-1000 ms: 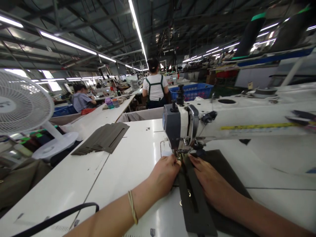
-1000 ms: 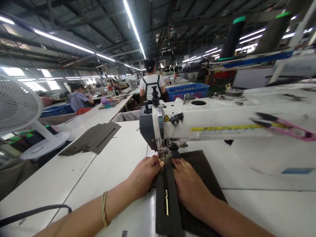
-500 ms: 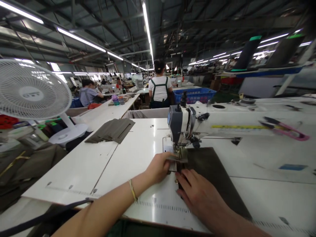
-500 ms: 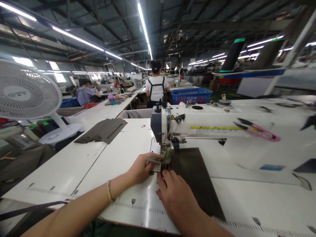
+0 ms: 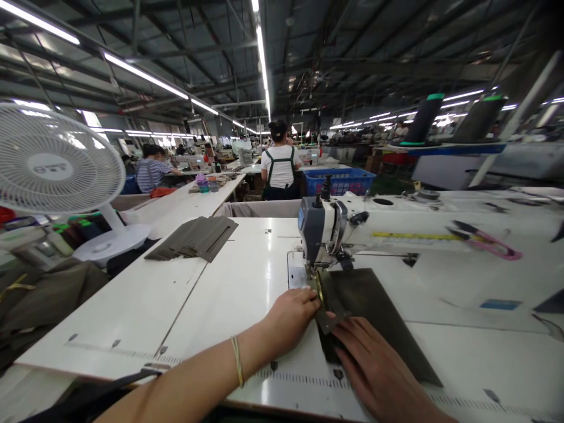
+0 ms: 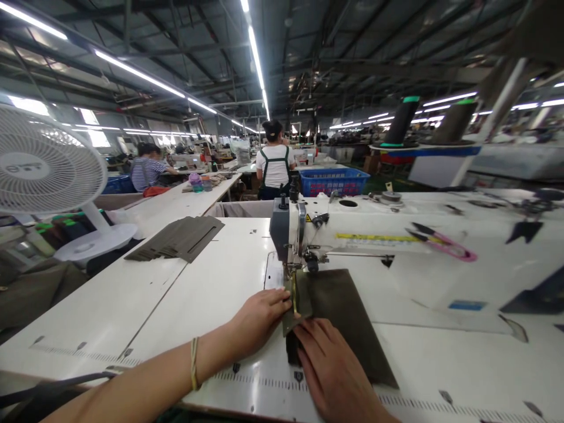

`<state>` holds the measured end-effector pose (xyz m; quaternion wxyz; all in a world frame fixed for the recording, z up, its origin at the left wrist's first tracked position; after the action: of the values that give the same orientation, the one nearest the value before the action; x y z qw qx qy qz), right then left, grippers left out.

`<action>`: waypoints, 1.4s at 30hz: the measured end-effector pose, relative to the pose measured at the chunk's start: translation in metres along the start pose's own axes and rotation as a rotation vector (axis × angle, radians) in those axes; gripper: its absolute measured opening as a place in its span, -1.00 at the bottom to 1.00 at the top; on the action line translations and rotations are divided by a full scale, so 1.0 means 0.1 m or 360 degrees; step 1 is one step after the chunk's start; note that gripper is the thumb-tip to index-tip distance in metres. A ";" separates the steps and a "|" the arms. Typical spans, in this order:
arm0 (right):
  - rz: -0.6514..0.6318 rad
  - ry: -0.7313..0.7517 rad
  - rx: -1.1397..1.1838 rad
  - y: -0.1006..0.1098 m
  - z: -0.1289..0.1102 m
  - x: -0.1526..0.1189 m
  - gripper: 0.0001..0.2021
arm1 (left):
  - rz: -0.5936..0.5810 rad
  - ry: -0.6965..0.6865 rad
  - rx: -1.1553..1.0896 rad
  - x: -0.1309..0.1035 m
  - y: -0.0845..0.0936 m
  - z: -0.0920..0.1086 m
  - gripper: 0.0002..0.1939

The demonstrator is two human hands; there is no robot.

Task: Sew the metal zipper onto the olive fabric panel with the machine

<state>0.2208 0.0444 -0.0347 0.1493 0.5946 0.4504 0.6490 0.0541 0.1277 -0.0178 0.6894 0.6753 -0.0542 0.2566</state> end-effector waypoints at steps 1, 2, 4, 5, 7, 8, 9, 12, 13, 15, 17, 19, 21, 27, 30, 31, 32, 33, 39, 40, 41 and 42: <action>0.0011 -0.0039 -0.0031 -0.01 0.02 -0.01 -0.71 | -0.0038 -0.0002 0.0034 0.01 0.01 0.01 -0.78; 0.0032 -0.0059 -0.0058 -0.02 0.03 -0.02 -0.70 | -0.0071 -0.0004 0.0049 0.02 0.02 0.01 -0.78; 0.0059 -0.0051 -0.0080 -0.05 0.05 -0.01 -0.67 | -0.0116 -0.0022 0.0032 0.04 0.03 0.01 -0.79; 0.0071 -0.0027 -0.0078 -0.06 0.06 0.00 -0.65 | -0.0121 -0.0032 0.0012 0.04 0.04 0.01 -0.79; 0.0071 0.0026 -0.0081 -0.07 0.07 0.02 -0.62 | -0.0094 -0.0040 -0.0007 0.03 0.04 0.01 -0.80; 0.0068 0.0039 -0.0084 -0.06 0.08 0.03 -0.61 | -0.0069 -0.0037 0.0003 0.02 0.03 0.01 -0.80; 0.0051 0.0039 -0.0082 -0.05 0.08 0.03 -0.61 | -0.0051 -0.0040 0.0023 0.01 0.02 0.02 -0.80; -0.0039 -0.0010 -0.0068 -0.01 0.10 0.04 -0.57 | -0.0085 -0.0086 0.0138 0.01 -0.03 0.04 -0.79; -0.0062 -0.0012 -0.0071 -0.01 0.10 0.04 -0.54 | -0.0109 -0.0105 0.0176 0.01 -0.04 0.04 -0.78; -0.0083 0.0047 -0.0092 -0.01 0.12 0.03 -0.43 | -0.0120 -0.0123 0.0228 0.02 -0.07 0.05 -0.78; -0.0069 0.0124 -0.0122 -0.02 0.15 0.03 -0.34 | -0.0086 -0.0112 0.0245 0.03 -0.08 0.04 -0.79; -0.0050 0.0150 -0.0136 -0.05 0.18 0.03 -0.29 | -0.0061 -0.0109 0.0239 0.04 -0.08 0.04 -0.81; -0.0044 0.0139 -0.0125 -0.08 0.21 0.02 -0.27 | -0.0049 -0.0120 0.0238 0.06 -0.08 0.03 -0.82; -0.0115 0.0063 -0.0153 -0.08 0.20 0.09 -0.27 | -0.0042 -0.0143 0.0260 0.11 -0.07 -0.02 -0.85; -0.0101 0.0042 -0.0202 -0.08 0.19 0.18 -0.27 | -0.0035 -0.0145 0.0256 0.15 -0.08 -0.07 -0.86; -0.0084 0.0043 -0.0215 -0.08 0.19 0.20 -0.27 | -0.0041 -0.0139 0.0251 0.16 -0.08 -0.08 -0.87; -0.0071 0.0048 -0.0224 -0.08 0.19 0.22 -0.26 | -0.0047 -0.0134 0.0242 0.17 -0.08 -0.10 -0.88; -0.0061 0.0049 -0.0228 -0.09 0.20 0.24 -0.27 | -0.0056 -0.0130 0.0231 0.18 -0.08 -0.12 -0.88; -0.0006 -0.0002 -0.0174 -0.13 0.22 0.31 -0.33 | -0.0046 -0.0142 0.0186 0.23 -0.07 -0.23 -0.87; 0.0006 -0.0023 -0.0158 -0.13 0.23 0.33 -0.34 | -0.0038 -0.0142 0.0176 0.24 -0.07 -0.25 -0.88; 0.0020 -0.0037 -0.0140 -0.14 0.24 0.34 -0.34 | -0.0031 -0.0142 0.0164 0.24 -0.07 -0.26 -0.88; 0.0033 -0.0044 -0.0121 -0.14 0.24 0.36 -0.35 | -0.0023 -0.0142 0.0152 0.25 -0.07 -0.28 -0.89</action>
<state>0.2291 0.0883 -0.0255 0.1712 0.6020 0.4173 0.6589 0.0711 0.1617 -0.0155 0.6551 0.7185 -0.0677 0.2237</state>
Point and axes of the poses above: each hand's wrist, its own x-axis towards the middle knuckle, its own y-axis out of the back of the hand, z = x × y, the point moved 1 cm from there along x, towards the middle knuckle, and after that the axes turned 15 degrees about -y, right-handed, at the moved point
